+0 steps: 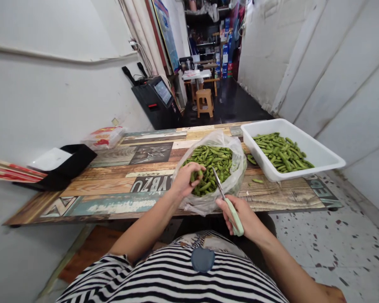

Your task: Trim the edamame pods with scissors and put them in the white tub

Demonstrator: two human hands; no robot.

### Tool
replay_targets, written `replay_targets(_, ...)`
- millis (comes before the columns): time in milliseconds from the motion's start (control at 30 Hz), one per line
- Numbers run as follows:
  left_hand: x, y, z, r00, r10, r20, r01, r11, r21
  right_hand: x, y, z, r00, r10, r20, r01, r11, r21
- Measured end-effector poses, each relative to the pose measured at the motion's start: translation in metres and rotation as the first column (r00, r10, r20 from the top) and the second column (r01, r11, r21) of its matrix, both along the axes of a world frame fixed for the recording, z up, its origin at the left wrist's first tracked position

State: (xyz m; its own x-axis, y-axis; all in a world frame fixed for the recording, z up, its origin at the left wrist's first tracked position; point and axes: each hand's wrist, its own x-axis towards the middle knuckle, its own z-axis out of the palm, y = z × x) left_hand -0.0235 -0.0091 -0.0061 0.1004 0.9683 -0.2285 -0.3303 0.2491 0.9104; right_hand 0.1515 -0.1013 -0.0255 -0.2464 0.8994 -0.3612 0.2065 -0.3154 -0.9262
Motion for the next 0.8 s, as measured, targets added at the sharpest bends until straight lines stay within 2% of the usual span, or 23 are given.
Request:
replay_targets(100, -0.017, 0.011, -0.001, 0.972, -0.107, -0.211, 0.103, 0.994, -0.031, 0.007, -0.003, 0.000, 0.999, 0.021, -0.031, -0.020, 1.000, 0.021)
replay_targets(167, -0.023, 0.012, -0.003, 0.878, -0.133, -0.459, 0.150, 0.989, 0.002, 0.010, -0.006, 0.001, 0.999, 0.022, -0.027, -0.021, 0.999, 0.034)
replay_targets(267, -0.023, 0.008, -0.006, 0.612, -0.037, -0.790, 0.229, 0.965, 0.132, 0.012, -0.007, 0.001, 1.000, 0.022, -0.016, -0.021, 0.999, 0.037)
replay_targets(367, -0.016, -0.001, -0.008, 0.328, 0.015, -0.945, 0.395, 0.906, 0.151, 0.011, -0.007, -0.003, 0.999, 0.027, -0.016, -0.027, 1.000, 0.012)
replay_targets(433, -0.012, -0.006, -0.009, 0.194, 0.027, -0.981, 0.474, 0.872, 0.118, 0.010, -0.007, -0.005, 1.000, 0.026, -0.010, -0.026, 1.000, -0.009)
replay_targets(500, -0.011, -0.008, -0.008, 0.113, 0.031, -0.993, 0.516, 0.852, 0.086, 0.010, -0.007, -0.006, 1.000, 0.027, -0.002, -0.027, 0.999, -0.017)
replay_targets(533, -0.012, -0.007, -0.008, 0.103, 0.020, -0.994, 0.526, 0.848, 0.071, 0.011, -0.008, -0.007, 0.999, 0.034, -0.001, -0.034, 0.999, -0.018)
replay_targets(567, -0.014, -0.006, -0.007, 0.127, 0.005, -0.992, 0.527, 0.847, 0.072, 0.012, -0.008, -0.007, 0.999, 0.045, 0.001, -0.045, 0.999, -0.018)
replay_targets(700, -0.022, 0.000, 0.003, 0.392, -0.035, -0.919, 0.495, 0.850, 0.178, 0.014, -0.010, -0.003, 0.991, 0.130, 0.024, -0.130, 0.991, -0.021)
replay_targets(733, -0.023, 0.001, 0.006, 0.425, -0.038, -0.904, 0.496, 0.846, 0.197, 0.015, -0.010, -0.001, 0.988, 0.153, 0.038, -0.152, 0.988, -0.011)
replay_targets(800, -0.024, 0.001, 0.010, 0.428, -0.060, -0.902, 0.529, 0.826, 0.196, 0.014, -0.009, 0.004, 0.981, 0.179, 0.079, -0.182, 0.983, 0.021)
